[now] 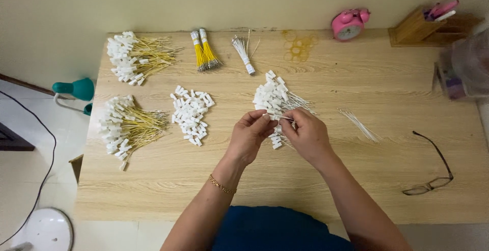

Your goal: The person repeatedly picks small white plastic caps and thin sticks from a table and inserts the sticks into the caps to form cotton swabs. They place the assembled swabs into a growing pile and briefly handle a bundle of yellow sticks before resuming assembly.

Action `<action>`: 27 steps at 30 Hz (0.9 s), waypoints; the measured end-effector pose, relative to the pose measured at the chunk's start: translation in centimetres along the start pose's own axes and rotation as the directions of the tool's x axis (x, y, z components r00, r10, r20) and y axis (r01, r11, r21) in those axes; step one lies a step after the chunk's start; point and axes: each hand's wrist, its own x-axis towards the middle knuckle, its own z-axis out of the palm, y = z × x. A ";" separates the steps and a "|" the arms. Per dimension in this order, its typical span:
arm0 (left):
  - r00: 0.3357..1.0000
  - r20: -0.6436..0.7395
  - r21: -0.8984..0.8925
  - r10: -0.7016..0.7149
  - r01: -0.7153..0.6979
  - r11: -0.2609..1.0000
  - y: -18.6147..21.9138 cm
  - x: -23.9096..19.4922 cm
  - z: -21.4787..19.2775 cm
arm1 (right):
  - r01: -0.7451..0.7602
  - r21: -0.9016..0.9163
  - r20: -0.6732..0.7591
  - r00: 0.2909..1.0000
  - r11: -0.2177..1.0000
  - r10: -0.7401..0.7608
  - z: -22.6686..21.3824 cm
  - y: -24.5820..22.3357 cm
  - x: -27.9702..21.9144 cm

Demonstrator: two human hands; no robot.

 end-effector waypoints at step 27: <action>0.891 0.051 0.863 0.451 0.188 -0.468 2.7 8.5 -10.6 | -0.112 -0.144 0.186 0.973 0.983 0.138 7.1 12.2 1.0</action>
